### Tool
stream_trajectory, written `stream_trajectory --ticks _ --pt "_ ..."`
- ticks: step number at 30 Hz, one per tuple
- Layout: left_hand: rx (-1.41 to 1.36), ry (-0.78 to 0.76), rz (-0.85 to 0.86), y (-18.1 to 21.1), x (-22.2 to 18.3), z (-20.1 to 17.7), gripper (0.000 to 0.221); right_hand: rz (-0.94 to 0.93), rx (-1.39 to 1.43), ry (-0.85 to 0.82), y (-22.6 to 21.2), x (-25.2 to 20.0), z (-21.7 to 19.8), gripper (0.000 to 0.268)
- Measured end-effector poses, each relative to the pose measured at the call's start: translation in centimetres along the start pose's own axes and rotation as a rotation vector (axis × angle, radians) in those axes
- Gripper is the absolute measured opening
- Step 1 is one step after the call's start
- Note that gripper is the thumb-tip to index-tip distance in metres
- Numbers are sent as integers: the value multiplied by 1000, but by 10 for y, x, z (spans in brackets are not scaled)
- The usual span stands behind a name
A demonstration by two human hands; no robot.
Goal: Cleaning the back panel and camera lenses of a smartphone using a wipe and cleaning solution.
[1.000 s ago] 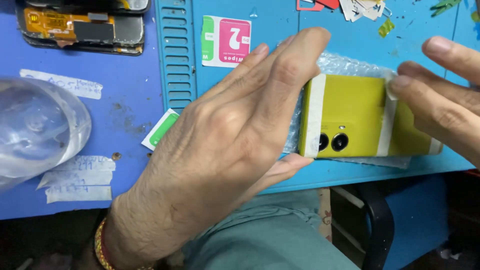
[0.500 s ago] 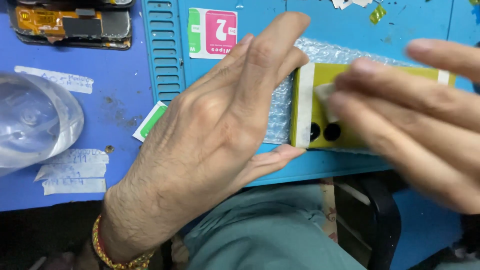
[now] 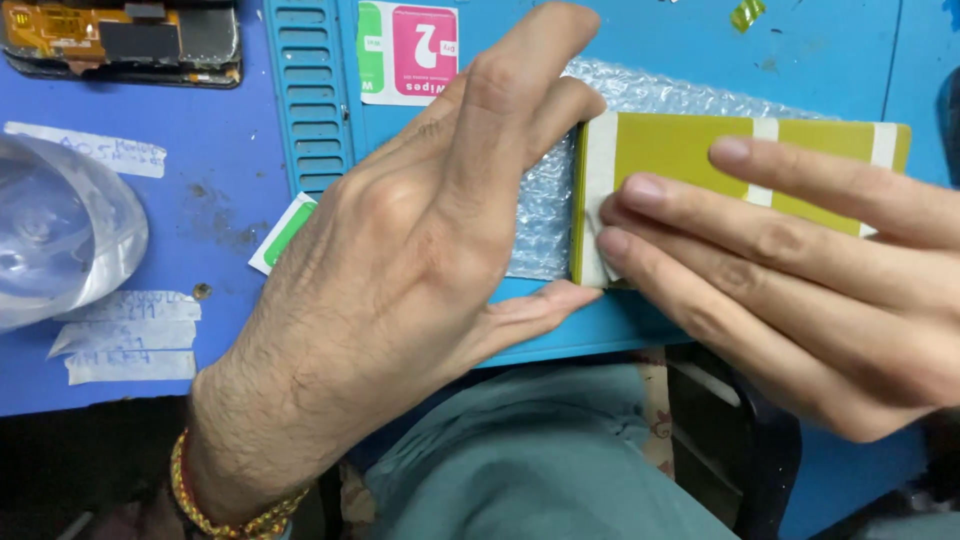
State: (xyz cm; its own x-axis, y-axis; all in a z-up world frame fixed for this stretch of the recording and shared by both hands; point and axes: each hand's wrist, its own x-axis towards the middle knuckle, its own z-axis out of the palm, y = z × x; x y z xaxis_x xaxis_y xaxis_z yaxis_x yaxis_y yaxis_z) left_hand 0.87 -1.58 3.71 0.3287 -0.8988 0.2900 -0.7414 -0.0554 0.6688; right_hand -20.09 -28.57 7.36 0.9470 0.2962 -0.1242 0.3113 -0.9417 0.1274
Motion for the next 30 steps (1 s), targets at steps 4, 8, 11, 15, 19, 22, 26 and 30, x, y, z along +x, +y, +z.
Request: stream_trajectory --ticks 4,8,11,15,19,22,26,30 --pt "-30 50 0 -5 -9 2 117 -95 -55 -30 -5 20 -10 49" --pt "-40 41 -10 -6 -14 4 123 -127 -87 -37 -13 25 -17 51" --pt "-46 44 -10 -9 -12 6 123 -169 -122 -58 -17 29 -20 54" --pt "-40 62 -23 -15 -8 8 123 -61 77 -34 -16 24 -3 49" --pt "-24 57 -9 -11 -7 9 123 88 244 10 -13 9 7 42" --pt "-30 59 -1 -15 -14 9 123 47 138 -17 -12 7 5 41" --pt "-22 71 -11 -17 -23 7 124 -18 37 -35 -22 18 -3 41" --pt "-9 54 13 -12 -28 8 124 102 142 -15 -38 17 -16 43"
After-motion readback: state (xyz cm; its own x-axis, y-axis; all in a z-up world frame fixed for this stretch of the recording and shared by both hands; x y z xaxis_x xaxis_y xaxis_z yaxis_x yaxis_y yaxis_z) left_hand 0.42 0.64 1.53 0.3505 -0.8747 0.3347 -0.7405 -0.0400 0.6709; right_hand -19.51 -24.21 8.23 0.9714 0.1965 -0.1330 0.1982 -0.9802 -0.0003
